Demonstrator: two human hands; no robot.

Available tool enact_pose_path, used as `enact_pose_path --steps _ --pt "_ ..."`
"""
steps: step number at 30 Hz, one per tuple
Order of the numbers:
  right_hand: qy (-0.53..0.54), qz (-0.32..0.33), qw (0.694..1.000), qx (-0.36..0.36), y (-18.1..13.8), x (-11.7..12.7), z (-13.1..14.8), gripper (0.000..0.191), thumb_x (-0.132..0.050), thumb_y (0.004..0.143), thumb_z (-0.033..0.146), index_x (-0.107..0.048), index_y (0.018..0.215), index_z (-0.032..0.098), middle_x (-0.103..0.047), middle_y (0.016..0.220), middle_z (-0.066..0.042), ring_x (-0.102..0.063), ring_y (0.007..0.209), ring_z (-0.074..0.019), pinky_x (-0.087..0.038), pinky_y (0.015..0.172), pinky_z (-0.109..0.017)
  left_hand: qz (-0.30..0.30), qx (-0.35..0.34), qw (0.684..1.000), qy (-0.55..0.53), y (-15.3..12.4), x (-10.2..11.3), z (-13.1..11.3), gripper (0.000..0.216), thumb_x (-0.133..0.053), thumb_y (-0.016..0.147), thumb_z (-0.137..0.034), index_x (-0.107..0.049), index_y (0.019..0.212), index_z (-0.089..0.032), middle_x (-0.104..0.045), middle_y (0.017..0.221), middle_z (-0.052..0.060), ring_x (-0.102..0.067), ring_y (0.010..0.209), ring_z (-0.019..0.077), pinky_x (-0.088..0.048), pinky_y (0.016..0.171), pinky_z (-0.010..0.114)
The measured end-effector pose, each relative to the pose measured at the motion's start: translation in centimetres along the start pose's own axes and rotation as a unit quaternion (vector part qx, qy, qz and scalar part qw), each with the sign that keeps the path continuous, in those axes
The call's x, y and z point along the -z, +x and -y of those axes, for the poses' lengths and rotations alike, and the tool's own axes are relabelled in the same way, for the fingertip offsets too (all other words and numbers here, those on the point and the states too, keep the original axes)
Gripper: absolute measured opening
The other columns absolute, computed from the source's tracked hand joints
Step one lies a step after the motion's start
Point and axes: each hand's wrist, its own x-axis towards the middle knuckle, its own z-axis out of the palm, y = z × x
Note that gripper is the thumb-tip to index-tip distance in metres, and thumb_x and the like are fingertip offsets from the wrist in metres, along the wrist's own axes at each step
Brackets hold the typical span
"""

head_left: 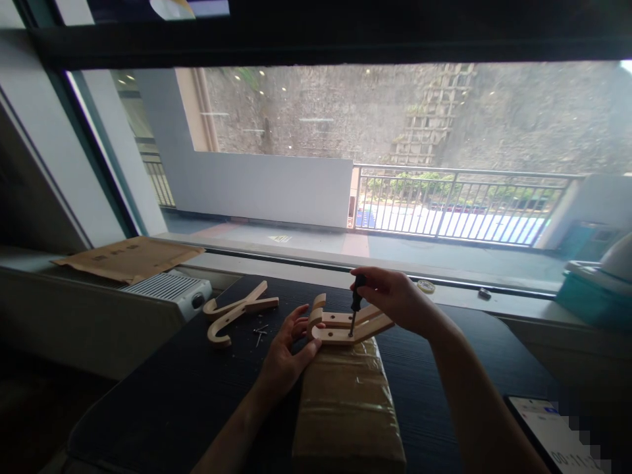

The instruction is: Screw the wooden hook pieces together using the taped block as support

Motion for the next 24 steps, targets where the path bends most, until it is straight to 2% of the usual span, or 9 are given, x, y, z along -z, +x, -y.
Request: enact_pose_path --steps 8,14,17,21,24 --pt "-0.020 -0.019 1.000 -0.002 0.1 -0.2 0.0 0.036 -0.062 0.077 0.032 -0.062 0.111 0.018 -0.068 0.087 -0.005 -0.063 0.078 -0.0172 -0.051 0.072 -0.033 -0.004 -0.010 1.000 -0.005 0.0 -0.1 0.3 0.065 -0.064 0.074 -0.029 -0.038 0.132 -0.019 -0.064 0.110 0.009 -0.056 0.112 0.0268 -0.043 0.098 0.043" --pt "-0.101 -0.037 0.994 0.003 0.0 -0.4 0.7 0.039 -0.058 0.079 0.033 -0.061 0.117 0.022 -0.062 0.074 0.000 -0.055 0.060 -0.0110 -0.046 0.057 -0.026 -0.008 -0.012 1.000 -0.012 0.1 -0.2 0.5 0.068 -0.065 0.071 -0.032 -0.039 0.133 -0.018 -0.065 0.110 0.010 -0.056 0.113 0.0271 -0.039 0.102 0.044" --pt "-0.102 -0.036 0.994 0.006 0.0 -0.4 0.7 0.038 -0.057 0.079 0.034 -0.063 0.115 0.022 -0.063 0.076 -0.001 -0.056 0.064 -0.0121 -0.048 0.061 -0.027 -0.005 0.004 1.000 -0.008 0.1 -0.2 0.1 0.070 -0.065 0.071 -0.032 -0.039 0.134 -0.018 -0.065 0.110 0.009 -0.054 0.115 0.0275 -0.038 0.104 0.046" --pt "-0.064 -0.024 0.998 0.009 -0.1 -0.3 0.6 0.039 -0.054 0.082 0.030 -0.060 0.120 0.022 -0.068 0.094 -0.005 -0.063 0.080 -0.0163 -0.051 0.073 -0.032 -0.006 0.002 1.000 -0.002 -0.1 -0.3 -0.4 0.070 -0.065 0.071 -0.031 -0.039 0.134 -0.018 -0.066 0.109 0.008 -0.052 0.118 0.0269 -0.036 0.105 0.044" --pt "-0.026 -0.006 0.999 0.018 -0.1 -0.1 0.3 0.038 -0.053 0.084 0.029 -0.060 0.120 0.020 -0.068 0.098 -0.006 -0.064 0.085 -0.0179 -0.052 0.078 -0.034 -0.009 0.009 1.000 -0.001 -0.1 -0.3 -0.5 0.069 -0.065 0.070 -0.031 -0.041 0.134 -0.019 -0.066 0.108 0.008 -0.051 0.119 0.0276 -0.039 0.103 0.044"
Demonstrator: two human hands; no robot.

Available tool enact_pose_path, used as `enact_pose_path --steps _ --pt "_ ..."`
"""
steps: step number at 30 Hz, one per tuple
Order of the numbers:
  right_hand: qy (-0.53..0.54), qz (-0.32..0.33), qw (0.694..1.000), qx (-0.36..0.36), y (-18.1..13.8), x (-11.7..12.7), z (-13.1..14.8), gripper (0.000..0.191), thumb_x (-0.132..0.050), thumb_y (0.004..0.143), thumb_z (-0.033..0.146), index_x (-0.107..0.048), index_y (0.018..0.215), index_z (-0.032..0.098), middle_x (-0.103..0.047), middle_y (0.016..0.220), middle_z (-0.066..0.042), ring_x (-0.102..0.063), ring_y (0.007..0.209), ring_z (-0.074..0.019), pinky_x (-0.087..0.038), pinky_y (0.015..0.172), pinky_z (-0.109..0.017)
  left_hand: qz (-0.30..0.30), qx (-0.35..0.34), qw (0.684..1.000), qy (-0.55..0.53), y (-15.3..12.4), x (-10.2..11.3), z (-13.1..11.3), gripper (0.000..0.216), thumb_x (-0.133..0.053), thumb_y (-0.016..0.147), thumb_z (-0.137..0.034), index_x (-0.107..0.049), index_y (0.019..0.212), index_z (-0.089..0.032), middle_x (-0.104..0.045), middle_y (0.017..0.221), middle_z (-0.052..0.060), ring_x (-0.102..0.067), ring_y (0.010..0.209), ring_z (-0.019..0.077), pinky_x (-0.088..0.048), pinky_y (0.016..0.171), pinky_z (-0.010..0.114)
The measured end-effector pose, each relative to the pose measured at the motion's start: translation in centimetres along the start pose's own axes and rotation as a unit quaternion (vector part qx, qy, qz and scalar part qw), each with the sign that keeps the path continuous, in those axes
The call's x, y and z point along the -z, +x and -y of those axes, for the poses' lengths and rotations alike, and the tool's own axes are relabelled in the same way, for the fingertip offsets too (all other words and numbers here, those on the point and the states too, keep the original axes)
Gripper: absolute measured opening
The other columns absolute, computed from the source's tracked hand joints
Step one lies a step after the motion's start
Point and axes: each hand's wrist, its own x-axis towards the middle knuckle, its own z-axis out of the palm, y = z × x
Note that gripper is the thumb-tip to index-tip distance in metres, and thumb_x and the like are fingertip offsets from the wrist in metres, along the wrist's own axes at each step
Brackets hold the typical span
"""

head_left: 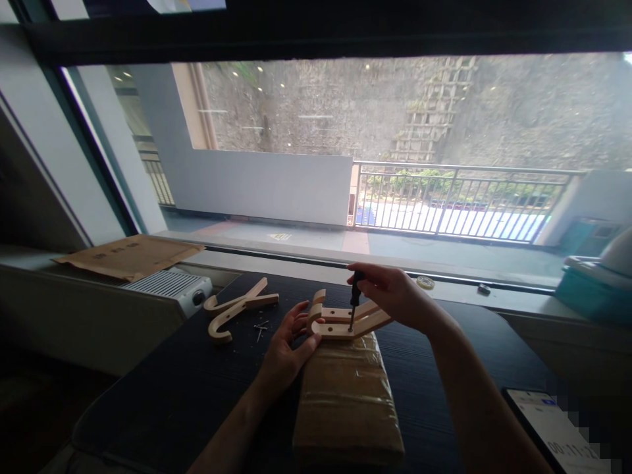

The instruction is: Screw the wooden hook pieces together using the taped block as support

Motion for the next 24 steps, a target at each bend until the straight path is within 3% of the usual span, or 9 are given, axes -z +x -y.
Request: enact_pose_path --steps 8,16,24 --pt "0.040 -0.011 0.999 -0.018 0.1 0.2 -0.9 0.039 -0.060 0.079 0.031 -0.062 0.116 0.018 -0.070 0.094 -0.006 -0.065 0.086 -0.0192 -0.052 0.081 -0.037 -0.002 -0.006 1.000 -0.007 0.1 0.0 0.3 0.069 -0.066 0.071 -0.031 -0.040 0.133 -0.017 -0.066 0.108 0.009 -0.054 0.116 0.0285 -0.039 0.102 0.046" --pt "-0.027 -0.025 0.999 -0.003 0.0 0.2 0.0 0.036 -0.057 0.081 0.028 -0.063 0.116 0.019 -0.070 0.096 -0.006 -0.065 0.084 -0.0188 -0.053 0.078 -0.037 -0.038 -0.018 0.999 -0.008 -0.1 -0.4 0.2 0.067 -0.068 0.068 -0.032 -0.045 0.130 -0.018 -0.067 0.107 0.007 -0.054 0.115 0.0280 -0.039 0.102 0.045" --pt "0.004 -0.018 1.000 -0.011 -0.2 0.7 0.0 0.036 -0.056 0.083 0.030 -0.062 0.116 0.017 -0.070 0.101 -0.007 -0.065 0.092 -0.0192 -0.052 0.083 -0.036 -0.007 0.005 1.000 -0.010 0.0 -0.1 0.1 0.071 -0.068 0.069 -0.034 -0.042 0.133 -0.018 -0.067 0.108 0.009 -0.056 0.112 0.0286 -0.039 0.101 0.045"
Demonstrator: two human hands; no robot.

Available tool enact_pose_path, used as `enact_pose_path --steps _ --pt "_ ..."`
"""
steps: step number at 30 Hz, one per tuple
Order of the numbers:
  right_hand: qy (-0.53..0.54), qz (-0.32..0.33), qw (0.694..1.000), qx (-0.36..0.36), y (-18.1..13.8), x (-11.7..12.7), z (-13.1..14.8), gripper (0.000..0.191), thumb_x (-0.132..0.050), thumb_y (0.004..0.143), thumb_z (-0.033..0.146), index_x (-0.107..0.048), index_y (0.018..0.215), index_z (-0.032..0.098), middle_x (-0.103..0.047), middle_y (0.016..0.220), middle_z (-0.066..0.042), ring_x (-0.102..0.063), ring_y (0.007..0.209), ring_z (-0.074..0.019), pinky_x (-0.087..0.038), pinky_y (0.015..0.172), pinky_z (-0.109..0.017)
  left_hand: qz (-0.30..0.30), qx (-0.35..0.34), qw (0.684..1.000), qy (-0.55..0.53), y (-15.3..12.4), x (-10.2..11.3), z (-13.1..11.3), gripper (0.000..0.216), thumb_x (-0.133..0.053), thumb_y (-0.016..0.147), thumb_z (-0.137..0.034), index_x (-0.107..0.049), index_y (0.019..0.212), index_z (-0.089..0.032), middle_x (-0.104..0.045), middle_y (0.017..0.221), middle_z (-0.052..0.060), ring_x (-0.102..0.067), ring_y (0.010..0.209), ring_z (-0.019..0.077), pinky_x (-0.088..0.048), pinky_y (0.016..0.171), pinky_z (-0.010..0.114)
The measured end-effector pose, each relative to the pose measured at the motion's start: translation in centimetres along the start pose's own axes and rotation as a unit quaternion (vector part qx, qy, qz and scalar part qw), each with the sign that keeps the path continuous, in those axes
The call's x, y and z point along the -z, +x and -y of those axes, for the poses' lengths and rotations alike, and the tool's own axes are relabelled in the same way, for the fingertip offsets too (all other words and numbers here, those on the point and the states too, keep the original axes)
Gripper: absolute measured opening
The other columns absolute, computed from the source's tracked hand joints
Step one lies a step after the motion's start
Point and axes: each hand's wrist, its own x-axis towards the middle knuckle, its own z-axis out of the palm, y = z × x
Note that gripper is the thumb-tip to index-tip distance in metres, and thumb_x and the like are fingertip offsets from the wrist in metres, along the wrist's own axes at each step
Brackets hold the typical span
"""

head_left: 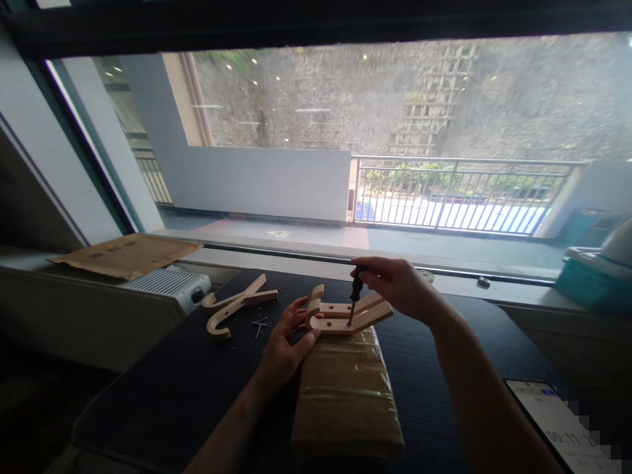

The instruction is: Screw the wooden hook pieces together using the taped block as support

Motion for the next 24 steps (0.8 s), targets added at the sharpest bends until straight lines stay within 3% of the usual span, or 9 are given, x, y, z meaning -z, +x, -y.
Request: enact_pose_path --steps 9,17,24 --pt "-0.008 -0.018 1.000 -0.005 0.1 -0.1 -0.2 0.035 -0.061 0.079 0.032 -0.066 0.110 0.017 -0.071 0.089 -0.005 -0.065 0.080 -0.0177 -0.053 0.074 -0.034 -0.006 -0.005 1.000 -0.006 -0.1 -0.2 0.0 0.069 -0.068 0.069 -0.033 -0.041 0.131 -0.017 -0.067 0.108 0.010 -0.056 0.112 0.0284 -0.037 0.102 0.047" --pt "-0.027 -0.035 0.999 0.009 0.3 -0.3 -0.3 0.032 -0.062 0.077 0.032 -0.067 0.105 0.017 -0.071 0.090 -0.005 -0.066 0.079 -0.0180 -0.054 0.074 -0.034 -0.007 -0.013 1.000 -0.016 0.0 -0.2 0.4 0.066 -0.068 0.070 -0.032 -0.042 0.129 -0.018 -0.067 0.107 0.009 -0.056 0.112 0.0290 -0.037 0.102 0.048" --pt "-0.014 0.001 1.000 0.021 0.0 -0.3 0.8 0.032 -0.057 0.080 0.025 -0.065 0.110 0.016 -0.070 0.099 -0.005 -0.065 0.088 -0.0169 -0.053 0.080 -0.032 -0.011 -0.014 0.999 -0.034 0.0 -0.3 0.4 0.065 -0.069 0.069 -0.031 -0.043 0.128 -0.019 -0.067 0.108 0.008 -0.058 0.109 0.0285 -0.036 0.103 0.048"
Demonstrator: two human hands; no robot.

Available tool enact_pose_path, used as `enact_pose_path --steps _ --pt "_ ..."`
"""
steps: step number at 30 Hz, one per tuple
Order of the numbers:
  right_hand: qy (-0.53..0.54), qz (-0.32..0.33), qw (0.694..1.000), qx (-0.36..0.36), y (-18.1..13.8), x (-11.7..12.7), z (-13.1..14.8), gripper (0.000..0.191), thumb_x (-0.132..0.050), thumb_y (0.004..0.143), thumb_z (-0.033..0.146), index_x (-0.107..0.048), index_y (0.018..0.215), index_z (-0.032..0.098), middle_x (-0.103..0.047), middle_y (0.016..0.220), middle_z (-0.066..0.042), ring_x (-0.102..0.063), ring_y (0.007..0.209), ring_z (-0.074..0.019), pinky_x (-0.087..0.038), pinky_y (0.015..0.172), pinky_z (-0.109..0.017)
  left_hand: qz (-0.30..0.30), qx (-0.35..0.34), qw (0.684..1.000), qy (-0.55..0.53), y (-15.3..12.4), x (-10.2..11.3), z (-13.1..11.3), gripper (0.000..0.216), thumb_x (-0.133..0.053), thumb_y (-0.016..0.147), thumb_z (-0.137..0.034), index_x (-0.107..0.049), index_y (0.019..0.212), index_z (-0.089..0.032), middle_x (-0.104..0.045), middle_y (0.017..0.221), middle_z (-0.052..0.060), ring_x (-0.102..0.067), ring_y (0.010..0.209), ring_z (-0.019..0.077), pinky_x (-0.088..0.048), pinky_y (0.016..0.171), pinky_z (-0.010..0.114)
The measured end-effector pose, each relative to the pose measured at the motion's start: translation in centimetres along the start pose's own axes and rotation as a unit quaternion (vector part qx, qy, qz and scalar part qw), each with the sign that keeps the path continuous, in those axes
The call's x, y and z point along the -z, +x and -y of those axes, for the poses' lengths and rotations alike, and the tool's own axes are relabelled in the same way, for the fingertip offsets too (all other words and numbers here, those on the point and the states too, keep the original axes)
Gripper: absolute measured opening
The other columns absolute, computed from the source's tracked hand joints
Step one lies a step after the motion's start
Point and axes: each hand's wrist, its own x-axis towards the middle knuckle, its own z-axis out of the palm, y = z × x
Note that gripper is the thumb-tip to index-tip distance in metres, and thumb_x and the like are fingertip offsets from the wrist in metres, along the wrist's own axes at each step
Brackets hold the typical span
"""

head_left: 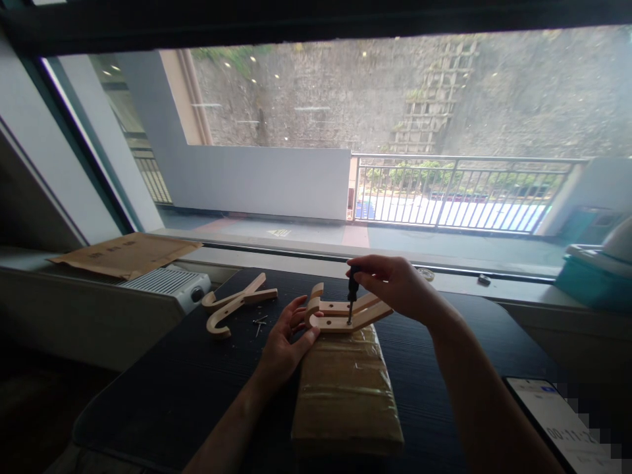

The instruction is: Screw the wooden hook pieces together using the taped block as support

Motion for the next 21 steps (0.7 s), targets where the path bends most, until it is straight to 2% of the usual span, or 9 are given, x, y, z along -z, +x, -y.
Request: enact_pose_path --steps 9,14,21 --pt "0.007 -0.016 1.000 -0.010 0.2 0.1 -0.7 0.026 -0.060 0.078 0.031 -0.066 0.099 0.017 -0.070 0.088 -0.005 -0.065 0.080 -0.0166 -0.053 0.074 -0.032 -0.003 -0.008 1.000 0.006 0.1 0.1 0.2 0.065 -0.070 0.069 -0.033 -0.044 0.127 -0.019 -0.068 0.105 0.008 -0.057 0.112 0.0293 -0.036 0.104 0.048" --pt "-0.029 -0.038 0.999 -0.017 0.3 -0.1 -0.9 0.030 -0.058 0.080 0.031 -0.065 0.106 0.019 -0.069 0.084 -0.004 -0.064 0.073 -0.0154 -0.052 0.065 -0.030 0.019 0.004 1.000 0.020 0.1 0.2 -0.2 0.066 -0.069 0.071 -0.030 -0.041 0.130 -0.018 -0.067 0.108 0.010 -0.055 0.114 0.0292 -0.036 0.103 0.048" --pt "-0.006 -0.026 1.000 -0.005 0.2 0.2 -0.9 0.029 -0.056 0.080 0.026 -0.068 0.106 0.019 -0.070 0.098 -0.006 -0.065 0.086 -0.0172 -0.052 0.077 -0.032 0.015 0.008 1.000 0.021 0.1 0.2 -0.3 0.067 -0.070 0.070 -0.031 -0.042 0.130 -0.019 -0.067 0.107 0.009 -0.055 0.114 0.0291 -0.037 0.103 0.047"
